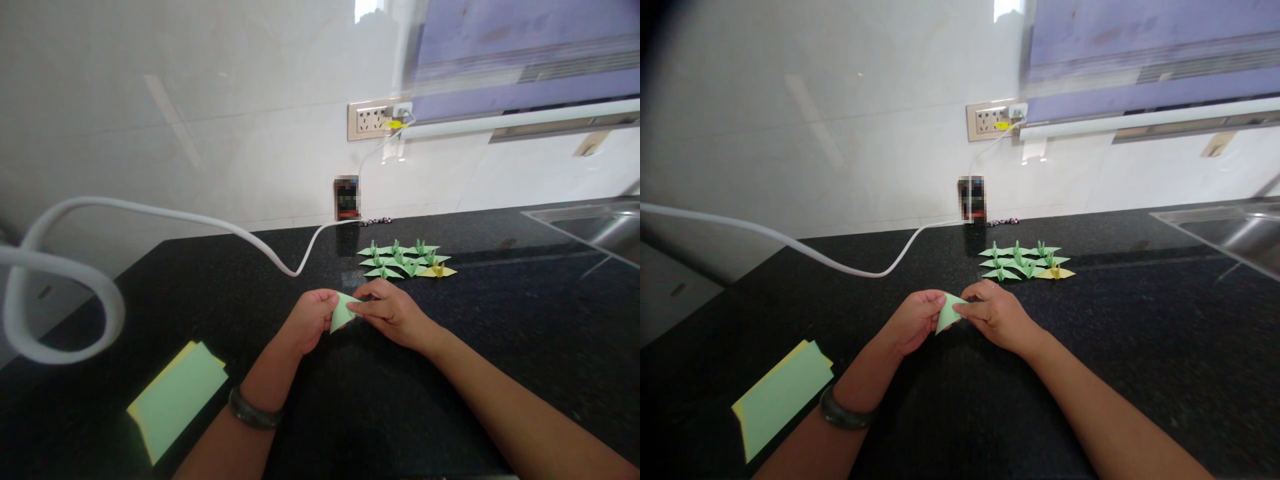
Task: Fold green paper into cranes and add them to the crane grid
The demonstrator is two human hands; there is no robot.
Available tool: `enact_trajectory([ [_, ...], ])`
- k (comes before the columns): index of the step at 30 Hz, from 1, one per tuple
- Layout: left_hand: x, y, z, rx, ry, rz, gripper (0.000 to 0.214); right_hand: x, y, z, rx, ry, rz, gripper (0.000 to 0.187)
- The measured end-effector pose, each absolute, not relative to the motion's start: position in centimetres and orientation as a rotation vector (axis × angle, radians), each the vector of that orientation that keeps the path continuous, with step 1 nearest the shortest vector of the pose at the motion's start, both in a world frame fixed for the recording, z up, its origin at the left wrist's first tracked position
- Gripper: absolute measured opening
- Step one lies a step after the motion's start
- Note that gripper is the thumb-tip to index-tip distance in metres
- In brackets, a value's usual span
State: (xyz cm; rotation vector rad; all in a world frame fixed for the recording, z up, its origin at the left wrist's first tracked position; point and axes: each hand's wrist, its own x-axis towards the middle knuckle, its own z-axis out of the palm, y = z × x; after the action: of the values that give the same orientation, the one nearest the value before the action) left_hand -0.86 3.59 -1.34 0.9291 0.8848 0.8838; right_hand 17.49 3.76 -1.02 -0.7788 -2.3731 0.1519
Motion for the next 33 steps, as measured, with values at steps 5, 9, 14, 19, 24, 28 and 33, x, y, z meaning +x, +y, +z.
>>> enact_trajectory([
  [5, -0.8, 3.5, -1.3, 0.919, 0.91, 0.9, 0.022, 17.5, 3.7, -0.9, -0.809, -2.395, 0.14, 0.024],
  [9, -0.8, 3.6, -1.1, 0.898, 0.9, 0.909, 0.022, 17.5, 3.6, -0.7, -0.815, -2.409, 0.125, 0.025],
  [14, -0.8, 3.6, -0.8, 0.862, 0.862, 0.927, 0.022, 17.4, 3.5, -0.5, -0.816, -2.414, 0.105, 0.027],
  [19, -0.5, 3.4, -0.8, 0.882, 0.892, 0.944, 0.027, 17.2, 3.3, -0.4, -0.837, -2.441, 0.1, 0.028],
  [24, -0.2, 3.4, -1.6, 0.952, 1.055, 1.051, 0.025, 17.0, 3.1, -0.5, -0.818, -2.441, 0.138, 0.025],
  [28, 0.0, 3.3, -1.8, 1.015, 1.098, 1.069, 0.023, 16.7, 3.1, -0.8, -0.791, -2.308, 0.271, 0.017],
  [33, 0.3, 2.9, -1.5, 1.11, 1.111, 1.024, 0.022, 16.5, 3.1, -1.2, -0.976, -2.091, 0.411, 0.013],
])
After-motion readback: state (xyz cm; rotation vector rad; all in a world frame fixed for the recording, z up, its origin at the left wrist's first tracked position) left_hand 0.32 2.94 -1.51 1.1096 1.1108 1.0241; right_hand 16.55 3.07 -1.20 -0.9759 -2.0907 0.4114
